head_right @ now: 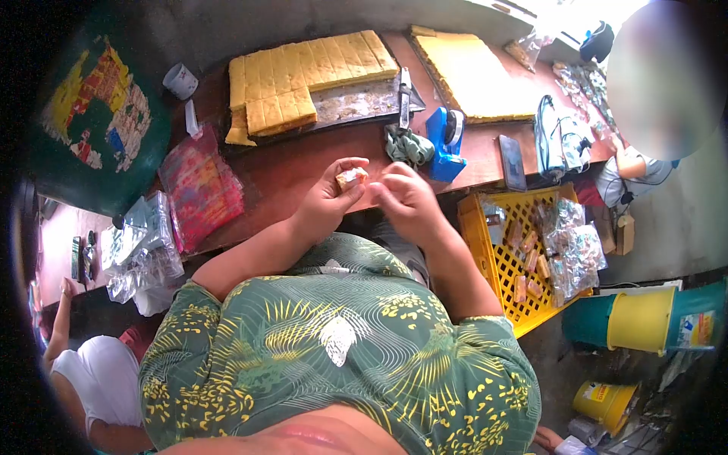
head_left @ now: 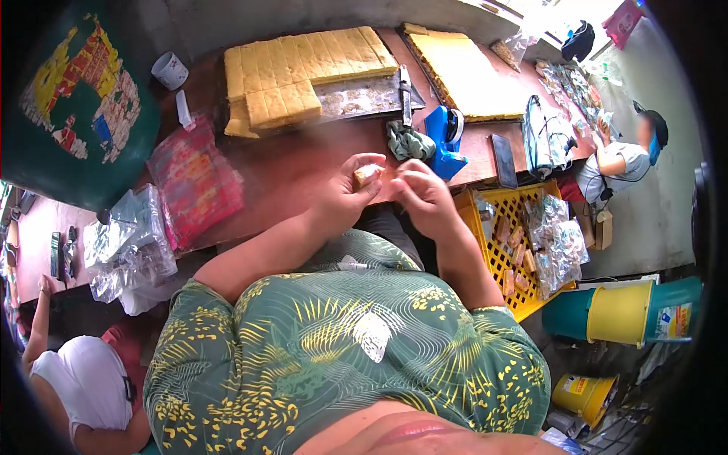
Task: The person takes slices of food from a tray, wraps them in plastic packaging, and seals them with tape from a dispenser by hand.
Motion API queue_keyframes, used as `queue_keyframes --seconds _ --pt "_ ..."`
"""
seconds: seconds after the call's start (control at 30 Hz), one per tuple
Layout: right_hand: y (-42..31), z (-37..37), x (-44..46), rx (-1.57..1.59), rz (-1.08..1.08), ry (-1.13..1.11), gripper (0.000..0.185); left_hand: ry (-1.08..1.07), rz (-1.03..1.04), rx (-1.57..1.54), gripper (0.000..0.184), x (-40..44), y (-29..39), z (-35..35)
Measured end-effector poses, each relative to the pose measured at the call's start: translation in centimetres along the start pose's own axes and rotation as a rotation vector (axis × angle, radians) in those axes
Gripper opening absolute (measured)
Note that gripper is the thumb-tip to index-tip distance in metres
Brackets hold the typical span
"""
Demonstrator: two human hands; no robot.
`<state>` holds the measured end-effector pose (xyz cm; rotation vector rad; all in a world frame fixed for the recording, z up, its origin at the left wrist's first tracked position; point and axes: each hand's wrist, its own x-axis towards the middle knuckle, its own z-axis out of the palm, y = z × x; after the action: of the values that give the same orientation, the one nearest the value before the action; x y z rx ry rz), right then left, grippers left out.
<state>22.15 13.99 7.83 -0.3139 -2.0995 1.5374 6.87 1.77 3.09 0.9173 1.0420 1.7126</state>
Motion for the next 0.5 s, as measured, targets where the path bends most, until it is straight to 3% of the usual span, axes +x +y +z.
queue_keyframes --seconds 0.07,0.13,0.33,0.37,0.47,0.5 --pt "-0.4 1.9 1.1 -0.131 -0.070 -0.053 0.022 -0.068 -0.029 -0.134 0.052 -0.5 0.8 0.4" --pt "-0.4 2.6 1.9 -0.210 0.014 -0.039 0.026 -0.102 -0.057 -0.265 0.055 -1.2 1.2 -0.1" --pt "3.0 2.2 1.3 -0.502 0.238 -0.105 0.050 0.043 -0.190 -0.546 0.037 -2.0 1.7 -1.5" --pt "3.0 1.9 1.0 -0.527 0.307 -0.127 0.046 0.060 -0.220 -0.558 0.034 -2.1 1.9 -1.5" --pt "3.4 3.1 -0.7 -0.171 0.160 0.060 0.048 -0.036 -0.260 -0.563 0.035 -1.4 1.3 -1.2" --pt "4.4 3.2 -1.2 -0.200 0.119 0.044 0.051 -0.092 -0.263 -0.559 0.037 -1.1 0.8 -0.9"
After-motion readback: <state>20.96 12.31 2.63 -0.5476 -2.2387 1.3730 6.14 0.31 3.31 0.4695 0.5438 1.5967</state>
